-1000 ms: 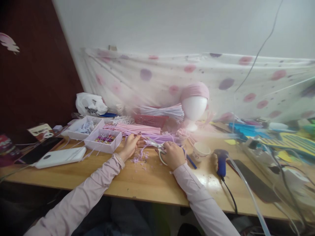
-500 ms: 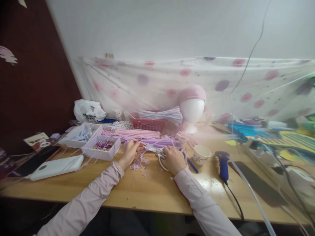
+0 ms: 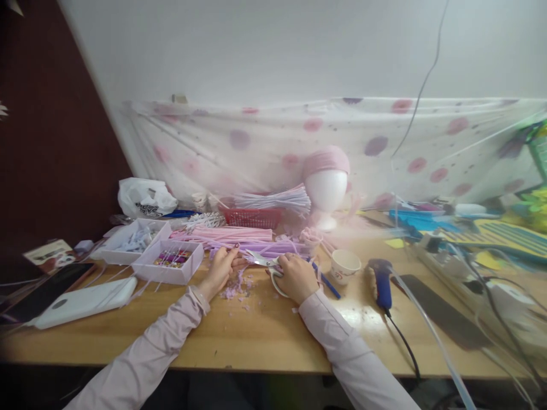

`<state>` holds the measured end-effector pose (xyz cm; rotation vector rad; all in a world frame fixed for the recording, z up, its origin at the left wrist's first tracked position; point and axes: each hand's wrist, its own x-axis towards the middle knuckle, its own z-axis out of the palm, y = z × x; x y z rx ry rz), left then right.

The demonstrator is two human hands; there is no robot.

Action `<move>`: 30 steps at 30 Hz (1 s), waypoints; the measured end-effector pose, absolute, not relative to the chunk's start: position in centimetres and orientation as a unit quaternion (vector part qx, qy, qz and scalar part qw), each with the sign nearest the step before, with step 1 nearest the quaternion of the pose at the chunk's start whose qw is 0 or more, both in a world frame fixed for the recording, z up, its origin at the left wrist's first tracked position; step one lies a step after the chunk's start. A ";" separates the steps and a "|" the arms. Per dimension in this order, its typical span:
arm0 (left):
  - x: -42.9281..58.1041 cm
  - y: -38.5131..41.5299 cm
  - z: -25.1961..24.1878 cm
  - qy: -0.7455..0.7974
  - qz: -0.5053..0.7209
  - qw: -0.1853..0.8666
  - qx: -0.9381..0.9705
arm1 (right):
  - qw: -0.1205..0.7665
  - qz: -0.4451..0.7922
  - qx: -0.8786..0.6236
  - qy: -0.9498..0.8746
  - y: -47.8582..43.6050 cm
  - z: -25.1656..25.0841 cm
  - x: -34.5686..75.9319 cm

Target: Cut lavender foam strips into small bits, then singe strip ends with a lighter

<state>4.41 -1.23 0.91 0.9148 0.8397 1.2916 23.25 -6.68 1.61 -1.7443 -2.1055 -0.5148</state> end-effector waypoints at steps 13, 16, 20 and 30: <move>4.3 -1.6 1.3 0.383 0.548 0.627 0.399 | 0.164 -0.170 -0.622 -0.747 -6.8 2.0 23.3; 4.3 -1.5 1.3 0.378 0.545 0.633 0.399 | 0.169 -0.169 -0.623 -0.745 -6.7 2.0 23.5; 4.3 -1.3 1.1 0.378 0.542 0.635 0.400 | 0.174 -0.163 -0.616 -0.750 -6.7 1.9 23.5; 3.9 -1.1 1.2 0.385 0.560 0.599 0.423 | 0.158 -0.151 -0.617 -0.756 -7.1 2.3 23.2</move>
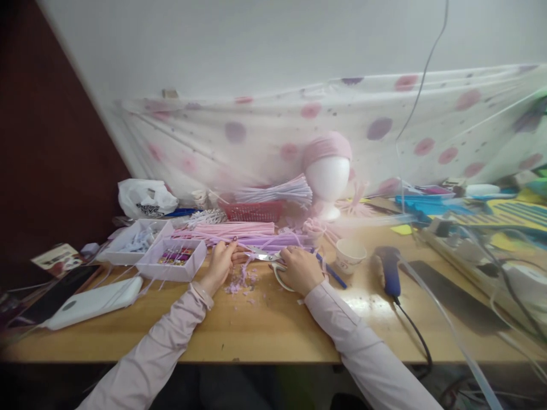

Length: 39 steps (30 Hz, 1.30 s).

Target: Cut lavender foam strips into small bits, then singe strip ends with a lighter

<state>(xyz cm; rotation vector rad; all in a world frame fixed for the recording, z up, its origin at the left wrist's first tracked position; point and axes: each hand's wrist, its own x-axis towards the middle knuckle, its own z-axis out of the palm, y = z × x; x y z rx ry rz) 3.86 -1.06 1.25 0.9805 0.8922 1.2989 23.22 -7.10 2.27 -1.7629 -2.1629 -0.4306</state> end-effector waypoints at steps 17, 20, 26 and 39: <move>3.7 -0.6 0.7 0.394 0.565 0.588 0.425 | 0.162 -0.174 -0.620 -0.748 -6.8 2.0 23.4; 3.6 -0.5 0.6 0.392 0.567 0.590 0.420 | 0.166 -0.176 -0.621 -0.746 -6.7 1.7 23.5; 3.6 -0.5 0.8 0.393 0.567 0.587 0.423 | 0.176 -0.177 -0.616 -0.747 -6.8 1.8 23.4; 3.7 -0.9 1.2 0.400 0.562 0.581 0.432 | 0.160 -0.190 -0.625 -0.740 -6.7 1.8 23.5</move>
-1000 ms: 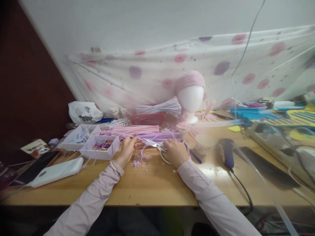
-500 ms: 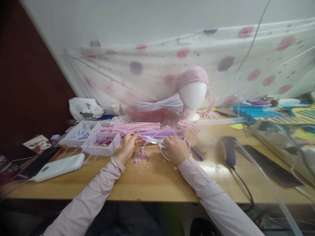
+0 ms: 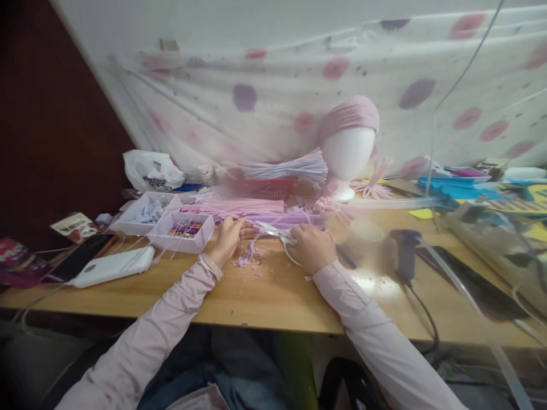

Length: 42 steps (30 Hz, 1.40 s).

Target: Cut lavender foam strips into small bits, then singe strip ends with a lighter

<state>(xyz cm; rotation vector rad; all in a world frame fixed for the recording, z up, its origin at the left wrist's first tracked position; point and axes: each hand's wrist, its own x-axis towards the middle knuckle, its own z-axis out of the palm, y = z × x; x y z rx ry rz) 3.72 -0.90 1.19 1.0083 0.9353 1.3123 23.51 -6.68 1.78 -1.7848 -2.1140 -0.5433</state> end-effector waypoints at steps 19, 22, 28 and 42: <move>3.8 -0.7 1.0 0.396 0.553 0.604 0.415 | 0.132 -0.181 -0.637 -0.738 -6.9 2.2 23.1; 3.8 -0.7 1.0 0.395 0.552 0.606 0.416 | 0.130 -0.183 -0.639 -0.736 -6.9 2.1 23.1; 3.7 -0.8 1.1 0.389 0.550 0.611 0.416 | 0.107 -0.183 -0.646 -0.733 -7.0 2.4 22.9; 3.5 -0.8 1.2 0.387 0.547 0.602 0.434 | 0.126 -0.195 -0.634 -0.738 -6.7 2.3 23.4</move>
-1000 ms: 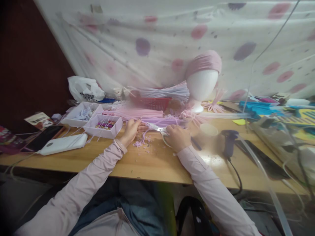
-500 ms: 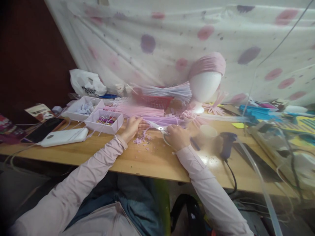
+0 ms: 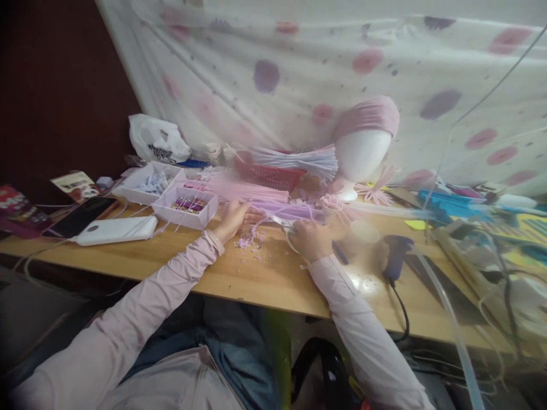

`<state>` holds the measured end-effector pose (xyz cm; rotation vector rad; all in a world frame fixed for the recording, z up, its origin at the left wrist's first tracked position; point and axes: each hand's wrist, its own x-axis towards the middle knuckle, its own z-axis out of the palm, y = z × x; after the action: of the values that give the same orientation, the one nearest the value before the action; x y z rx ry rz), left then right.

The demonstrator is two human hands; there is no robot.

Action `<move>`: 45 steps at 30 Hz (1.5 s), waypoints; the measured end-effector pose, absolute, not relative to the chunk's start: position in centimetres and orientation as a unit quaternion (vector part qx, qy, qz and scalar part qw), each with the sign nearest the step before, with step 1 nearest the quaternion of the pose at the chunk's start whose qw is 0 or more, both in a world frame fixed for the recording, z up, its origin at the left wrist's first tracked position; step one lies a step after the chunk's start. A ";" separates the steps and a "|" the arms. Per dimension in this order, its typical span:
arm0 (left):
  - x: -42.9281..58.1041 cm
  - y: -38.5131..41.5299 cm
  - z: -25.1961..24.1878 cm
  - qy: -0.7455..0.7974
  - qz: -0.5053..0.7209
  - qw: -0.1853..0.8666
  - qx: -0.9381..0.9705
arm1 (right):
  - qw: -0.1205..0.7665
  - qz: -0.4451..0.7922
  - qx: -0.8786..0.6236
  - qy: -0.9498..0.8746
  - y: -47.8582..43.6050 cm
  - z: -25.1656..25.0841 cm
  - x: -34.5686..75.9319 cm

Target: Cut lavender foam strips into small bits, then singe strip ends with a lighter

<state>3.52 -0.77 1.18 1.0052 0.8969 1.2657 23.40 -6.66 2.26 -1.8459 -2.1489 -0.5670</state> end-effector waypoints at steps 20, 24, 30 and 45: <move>4.1 -1.3 1.6 0.401 0.542 0.612 0.414 | 0.175 -0.231 -0.600 -0.746 -6.3 0.8 23.5; 4.1 -1.3 1.8 0.403 0.540 0.617 0.407 | 0.185 -0.222 -0.599 -0.747 -6.3 0.7 23.5; 4.1 -1.1 1.6 0.393 0.534 0.631 0.402 | 0.187 -0.226 -0.605 -0.740 -6.3 0.5 23.4; 4.1 -1.1 2.3 0.389 0.499 0.680 0.371 | 0.185 -0.194 -0.620 -0.737 -6.5 0.7 23.6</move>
<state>4.15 -1.11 2.30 0.8329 0.8739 1.1204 23.62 -6.48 0.68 -1.7475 -2.0767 -0.5462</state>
